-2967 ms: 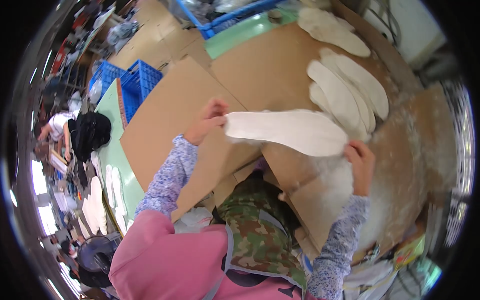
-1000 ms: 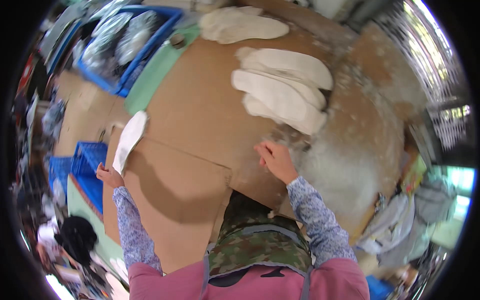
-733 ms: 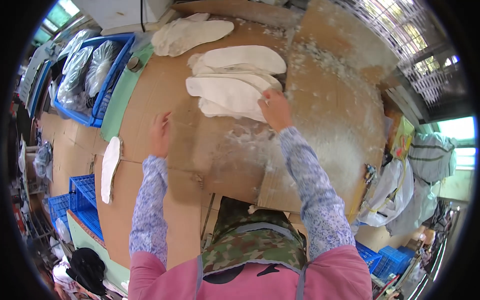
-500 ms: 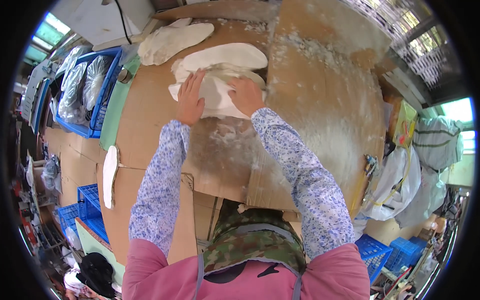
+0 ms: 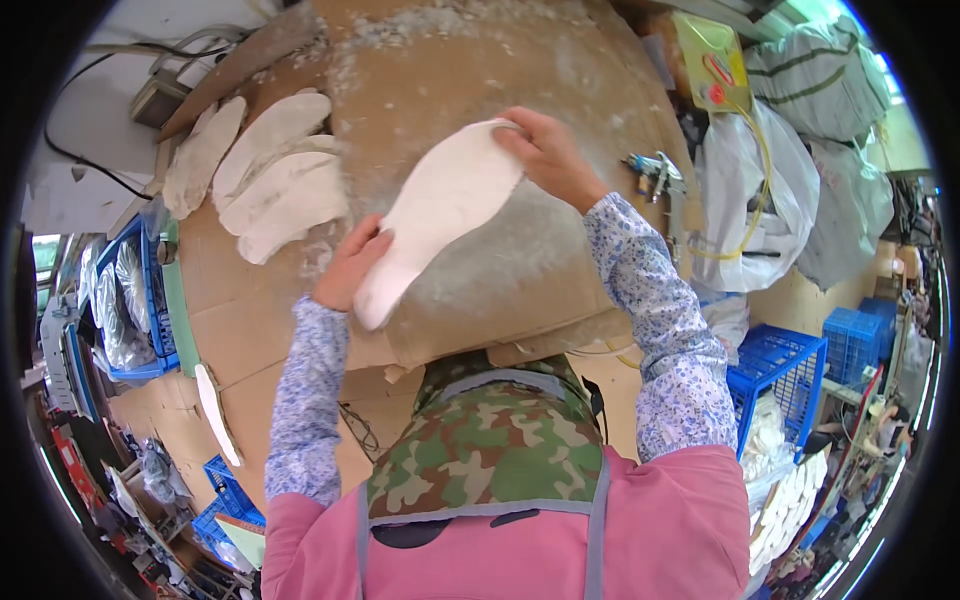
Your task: Applying a coating or adhesive to shoe insoles using a pneumatic spray gun.
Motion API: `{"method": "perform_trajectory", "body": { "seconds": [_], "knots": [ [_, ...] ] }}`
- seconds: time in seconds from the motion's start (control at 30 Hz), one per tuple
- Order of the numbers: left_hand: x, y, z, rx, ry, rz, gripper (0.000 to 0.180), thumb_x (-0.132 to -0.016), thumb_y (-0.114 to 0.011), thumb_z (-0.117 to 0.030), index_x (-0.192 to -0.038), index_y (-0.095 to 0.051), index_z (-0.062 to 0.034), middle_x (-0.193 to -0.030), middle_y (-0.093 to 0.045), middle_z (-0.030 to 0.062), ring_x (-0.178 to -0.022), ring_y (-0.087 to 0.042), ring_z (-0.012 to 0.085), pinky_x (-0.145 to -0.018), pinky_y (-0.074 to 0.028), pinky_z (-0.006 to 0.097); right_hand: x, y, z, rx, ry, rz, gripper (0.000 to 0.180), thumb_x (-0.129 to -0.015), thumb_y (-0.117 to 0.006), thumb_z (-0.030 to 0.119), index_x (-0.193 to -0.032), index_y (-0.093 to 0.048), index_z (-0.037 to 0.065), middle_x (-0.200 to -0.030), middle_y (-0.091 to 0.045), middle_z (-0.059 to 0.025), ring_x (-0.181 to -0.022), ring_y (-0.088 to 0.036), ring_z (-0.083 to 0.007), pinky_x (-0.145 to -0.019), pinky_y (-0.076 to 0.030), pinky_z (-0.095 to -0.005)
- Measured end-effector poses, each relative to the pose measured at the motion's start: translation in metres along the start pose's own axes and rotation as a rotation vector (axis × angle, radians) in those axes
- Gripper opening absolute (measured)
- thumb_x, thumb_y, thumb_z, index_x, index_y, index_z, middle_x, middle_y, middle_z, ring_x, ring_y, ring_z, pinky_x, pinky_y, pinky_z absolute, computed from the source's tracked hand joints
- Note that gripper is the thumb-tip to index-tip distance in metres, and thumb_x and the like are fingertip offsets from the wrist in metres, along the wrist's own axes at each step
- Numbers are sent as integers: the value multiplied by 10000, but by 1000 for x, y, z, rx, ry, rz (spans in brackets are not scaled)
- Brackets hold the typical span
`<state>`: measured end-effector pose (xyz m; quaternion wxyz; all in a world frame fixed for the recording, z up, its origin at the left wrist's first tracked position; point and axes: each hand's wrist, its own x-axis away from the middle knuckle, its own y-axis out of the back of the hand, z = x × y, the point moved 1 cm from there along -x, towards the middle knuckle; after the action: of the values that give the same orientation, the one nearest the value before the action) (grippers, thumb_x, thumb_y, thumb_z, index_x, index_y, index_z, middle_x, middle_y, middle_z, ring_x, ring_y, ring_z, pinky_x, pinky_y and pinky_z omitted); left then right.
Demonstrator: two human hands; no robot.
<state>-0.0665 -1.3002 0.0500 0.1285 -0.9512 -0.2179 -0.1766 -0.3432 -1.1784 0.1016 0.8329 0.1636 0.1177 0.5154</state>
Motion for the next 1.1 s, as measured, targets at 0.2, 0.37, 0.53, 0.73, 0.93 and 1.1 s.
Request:
{"method": "perform_trajectory", "body": {
  "seconds": [0.2, 0.37, 0.53, 0.73, 0.93, 1.1],
  "knots": [
    [-55, -62, 48, -345, -70, -245, 539, -773, -616, -66, -1277, -424, -49, -1083, -470, 126, -994, -491, 226, -882, -421, 328, 41, 49, -101, 334, -11, -192, 252, -864, -565, 174, -1058, -595, 17, -901, -636, -159, -773, -605, -271, -706, -469, -345],
    [-36, -82, 67, -407, -153, -470, 595, -755, -557, -5, -1324, -395, -67, -1160, -444, 154, -1106, -449, 254, -949, -388, 355, 100, 103, -132, 495, -40, -399, 345, -805, -628, 111, -1132, -569, 17, -1026, -604, -143, -889, -603, -246, -774, -476, -331],
    [-12, -90, 68, -157, -19, -598, 563, -772, -531, 15, -1312, -385, -45, -1095, -496, 136, -903, -554, 206, -694, -502, 292, 153, 142, -167, 724, -231, -579, 357, -729, -683, 147, -1049, -593, 16, -881, -572, -126, -883, -583, -260, -788, -475, -356],
    [-8, -86, 59, -181, 140, -693, 507, -789, -530, 6, -1280, -411, -38, -1047, -520, 141, -880, -563, 235, -669, -492, 320, 160, 163, -191, 478, -556, -536, 462, -638, -708, 202, -1025, -591, -19, -881, -658, -153, -780, -631, -258, -743, -500, -354],
    [-31, -116, 29, -1058, -463, -773, 440, -752, -521, 14, -1189, -504, -32, -1162, -495, 204, -1113, -458, 364, -951, -367, 428, 150, 164, -126, 51, -497, -504, 322, -671, -648, 138, -944, -589, -23, -688, -610, -55, -602, -568, -118, -565, -450, -238],
    [-99, -183, 19, -1241, -548, -369, 462, -811, -495, -66, -1268, -503, -138, -1400, -327, 181, -1298, -295, 369, -1055, -230, 519, 157, 158, -47, -553, -460, -253, 105, -776, -607, 93, -817, -553, 14, -571, -515, -15, -515, -493, -89, -468, -381, -241]
  ]
}}
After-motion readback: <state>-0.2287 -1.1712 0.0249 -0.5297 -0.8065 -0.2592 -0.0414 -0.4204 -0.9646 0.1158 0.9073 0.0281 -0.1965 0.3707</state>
